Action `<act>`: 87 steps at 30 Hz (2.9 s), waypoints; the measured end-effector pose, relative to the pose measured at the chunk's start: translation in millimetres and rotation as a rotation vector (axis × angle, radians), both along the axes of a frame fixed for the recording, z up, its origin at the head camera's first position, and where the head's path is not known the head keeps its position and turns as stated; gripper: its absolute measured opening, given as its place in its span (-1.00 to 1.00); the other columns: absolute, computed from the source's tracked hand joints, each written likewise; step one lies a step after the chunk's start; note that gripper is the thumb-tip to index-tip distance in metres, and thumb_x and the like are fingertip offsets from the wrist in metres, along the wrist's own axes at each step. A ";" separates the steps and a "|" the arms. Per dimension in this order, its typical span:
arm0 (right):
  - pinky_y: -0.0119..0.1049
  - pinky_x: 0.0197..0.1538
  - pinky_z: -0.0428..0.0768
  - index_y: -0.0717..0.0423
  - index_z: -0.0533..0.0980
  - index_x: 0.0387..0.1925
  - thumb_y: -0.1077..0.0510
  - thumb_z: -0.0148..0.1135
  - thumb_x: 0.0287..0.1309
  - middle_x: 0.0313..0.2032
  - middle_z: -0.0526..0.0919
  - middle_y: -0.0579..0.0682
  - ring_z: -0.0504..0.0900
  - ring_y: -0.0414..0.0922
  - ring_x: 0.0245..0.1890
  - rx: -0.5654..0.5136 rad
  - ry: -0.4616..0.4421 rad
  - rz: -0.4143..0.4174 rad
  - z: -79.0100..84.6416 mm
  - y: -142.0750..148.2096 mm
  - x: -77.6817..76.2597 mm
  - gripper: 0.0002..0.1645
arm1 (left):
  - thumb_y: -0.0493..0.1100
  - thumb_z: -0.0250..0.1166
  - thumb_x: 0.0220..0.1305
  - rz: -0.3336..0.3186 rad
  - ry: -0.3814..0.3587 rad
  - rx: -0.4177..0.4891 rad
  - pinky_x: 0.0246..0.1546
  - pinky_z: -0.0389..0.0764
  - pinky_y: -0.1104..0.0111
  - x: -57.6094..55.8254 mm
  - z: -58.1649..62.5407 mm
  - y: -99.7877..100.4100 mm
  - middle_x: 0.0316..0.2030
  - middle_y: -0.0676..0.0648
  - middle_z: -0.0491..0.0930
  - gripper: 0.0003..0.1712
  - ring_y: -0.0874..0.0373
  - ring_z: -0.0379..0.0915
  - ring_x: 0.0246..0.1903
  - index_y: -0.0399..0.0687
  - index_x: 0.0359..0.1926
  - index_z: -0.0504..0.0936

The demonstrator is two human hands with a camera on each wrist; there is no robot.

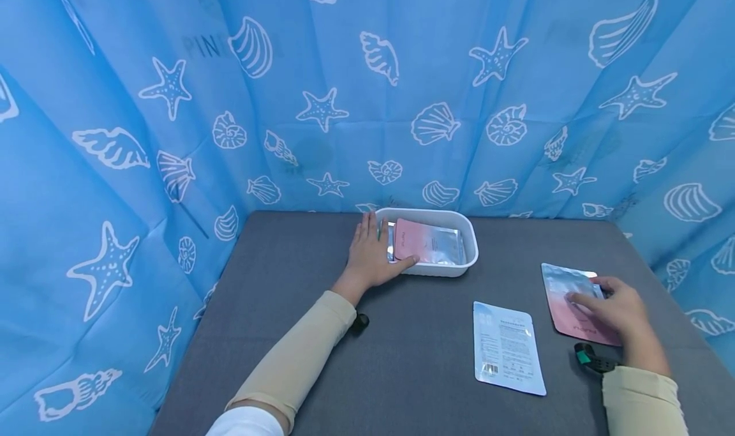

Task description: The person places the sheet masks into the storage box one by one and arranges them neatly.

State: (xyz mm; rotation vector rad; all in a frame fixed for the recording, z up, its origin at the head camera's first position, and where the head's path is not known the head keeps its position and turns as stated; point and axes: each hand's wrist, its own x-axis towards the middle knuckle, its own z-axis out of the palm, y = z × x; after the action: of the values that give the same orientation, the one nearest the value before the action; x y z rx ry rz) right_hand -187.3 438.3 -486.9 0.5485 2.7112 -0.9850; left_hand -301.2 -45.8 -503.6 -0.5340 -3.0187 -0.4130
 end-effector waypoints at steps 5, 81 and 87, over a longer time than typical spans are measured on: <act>0.56 0.30 0.38 0.48 0.03 0.55 -0.36 0.28 0.39 0.45 0.00 0.71 0.14 0.62 0.34 -0.005 -0.012 -0.010 -1.6 -4.8 -0.3 0.22 | 0.79 -0.11 0.24 0.002 0.003 -0.007 0.71 -0.20 -0.01 0.3 -0.2 -0.7 0.72 -0.29 -0.33 0.42 -0.17 -0.58 0.71 -0.13 0.72 -0.14; -0.76 -0.35 0.54 -0.12 0.40 0.55 0.08 0.37 0.40 0.33 0.38 0.03 0.54 -0.59 -0.39 -0.365 0.521 -0.472 31.1 -79.6 -19.2 -0.26 | 0.79 -0.12 0.24 0.015 0.013 -0.068 0.71 -0.19 -0.01 -2.6 -3.6 2.5 0.72 -0.31 -0.33 0.41 -0.23 -0.45 0.72 -0.10 0.73 -0.14; -0.77 -0.26 0.54 -0.09 0.44 0.53 0.11 0.35 0.41 0.27 0.42 -0.06 0.66 -0.51 -0.19 -0.361 0.612 -0.465 30.2 -104.4 -24.3 -0.30 | 0.79 -0.13 0.24 0.018 -0.004 -0.058 0.71 -0.23 -0.01 -0.9 -2.5 1.9 0.72 -0.28 -0.41 0.40 -0.17 -0.59 0.71 -0.10 0.73 -0.15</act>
State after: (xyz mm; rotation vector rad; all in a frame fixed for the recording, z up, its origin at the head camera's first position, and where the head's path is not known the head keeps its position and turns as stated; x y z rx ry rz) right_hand -211.6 333.9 -456.7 0.9547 2.8238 -1.9997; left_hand -302.1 -43.9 -506.1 -0.5096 -3.0452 -0.3272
